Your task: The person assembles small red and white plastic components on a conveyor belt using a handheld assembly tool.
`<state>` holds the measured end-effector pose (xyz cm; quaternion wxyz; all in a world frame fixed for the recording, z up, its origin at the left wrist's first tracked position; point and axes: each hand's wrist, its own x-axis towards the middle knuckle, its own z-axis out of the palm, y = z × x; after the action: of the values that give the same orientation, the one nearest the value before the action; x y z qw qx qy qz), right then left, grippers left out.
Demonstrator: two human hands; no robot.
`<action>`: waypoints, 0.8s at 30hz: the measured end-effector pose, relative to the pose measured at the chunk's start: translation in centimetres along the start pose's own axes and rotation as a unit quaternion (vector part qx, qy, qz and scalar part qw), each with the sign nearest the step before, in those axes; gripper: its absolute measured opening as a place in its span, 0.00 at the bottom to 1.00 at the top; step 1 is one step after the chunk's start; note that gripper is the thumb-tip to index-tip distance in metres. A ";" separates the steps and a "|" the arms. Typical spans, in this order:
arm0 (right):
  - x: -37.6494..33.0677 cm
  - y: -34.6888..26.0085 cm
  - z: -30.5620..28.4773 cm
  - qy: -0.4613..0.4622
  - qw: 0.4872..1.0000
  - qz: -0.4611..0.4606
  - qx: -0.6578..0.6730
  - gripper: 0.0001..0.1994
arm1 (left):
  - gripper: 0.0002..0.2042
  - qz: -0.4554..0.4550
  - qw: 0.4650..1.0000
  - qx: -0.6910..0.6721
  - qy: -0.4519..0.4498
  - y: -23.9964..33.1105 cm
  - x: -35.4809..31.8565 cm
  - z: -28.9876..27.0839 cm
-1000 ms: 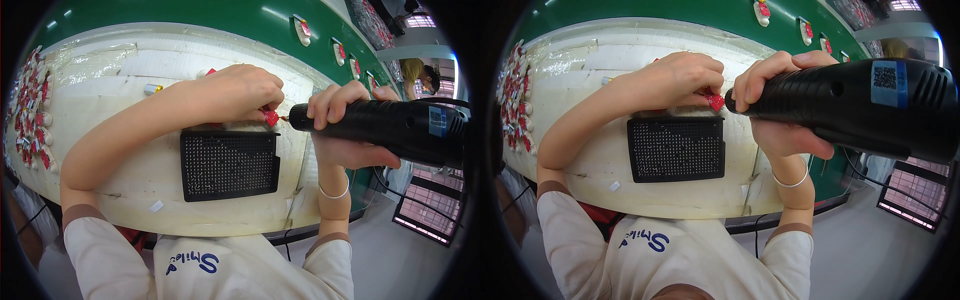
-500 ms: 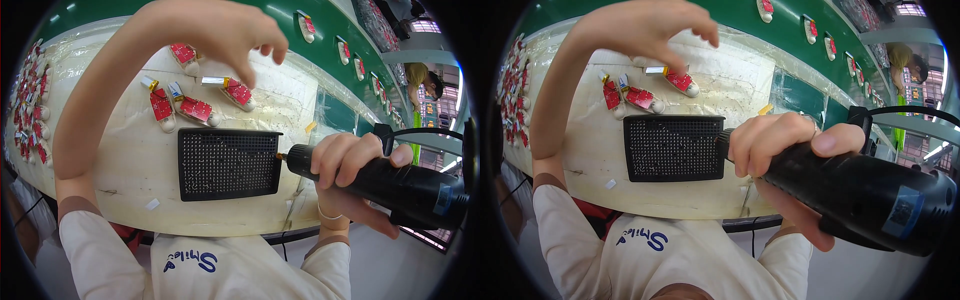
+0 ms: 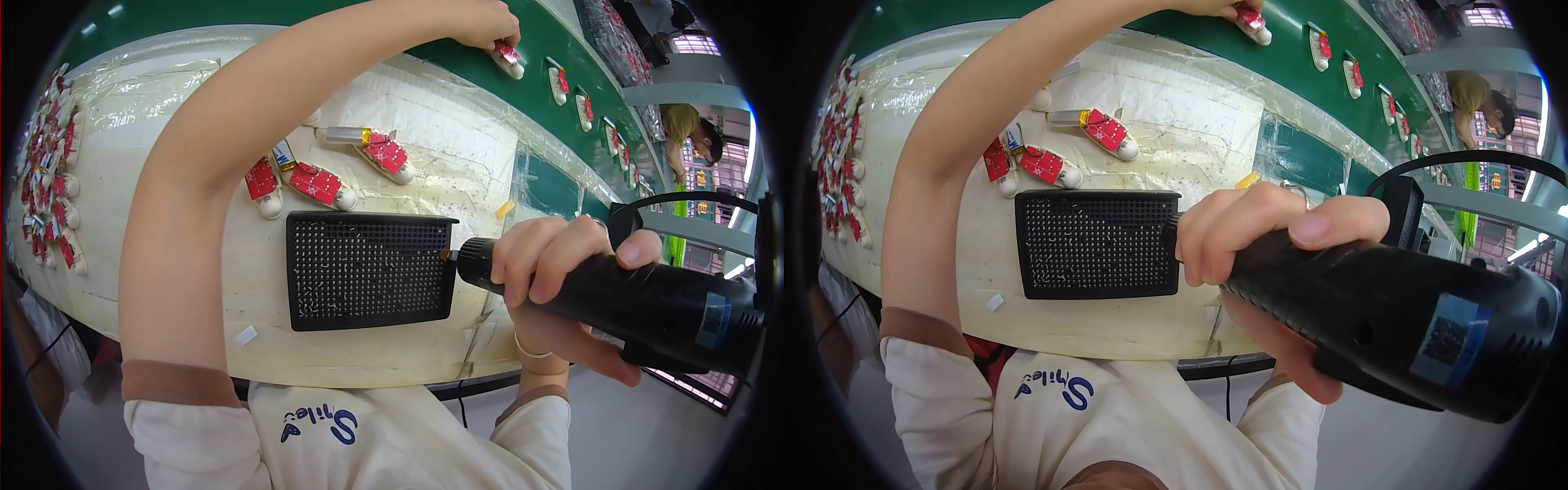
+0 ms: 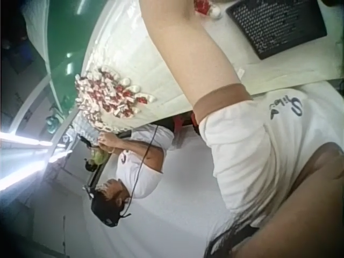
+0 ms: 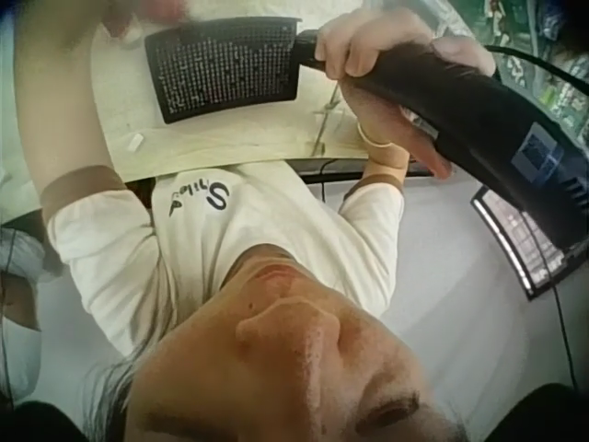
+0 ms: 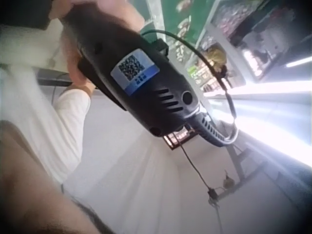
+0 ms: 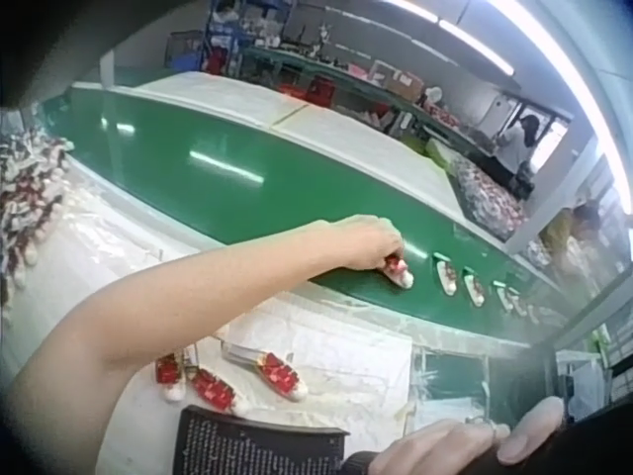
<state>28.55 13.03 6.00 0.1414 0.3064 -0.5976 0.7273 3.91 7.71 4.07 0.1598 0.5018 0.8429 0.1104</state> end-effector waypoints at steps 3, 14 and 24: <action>0.6 -0.8 -0.7 -0.002 1.000 -0.015 0.001 0.42 | 0.18 0.172 0.973 -0.044 0.149 1.5 -2.4 4.3; 2.1 0.9 -3.5 -0.025 0.997 -0.073 -0.009 0.47 | 0.07 0.135 0.985 -0.055 0.090 6.3 -13.4 6.6; 2.0 2.5 -3.4 0.027 0.997 -0.070 0.027 0.48 | 0.07 0.128 0.985 -0.086 0.075 6.1 -13.5 6.6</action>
<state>24.57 15.36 4.92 0.1998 0.3319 -0.5508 0.7393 17.33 -1.12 2.18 0.1228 0.5805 0.7686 0.2392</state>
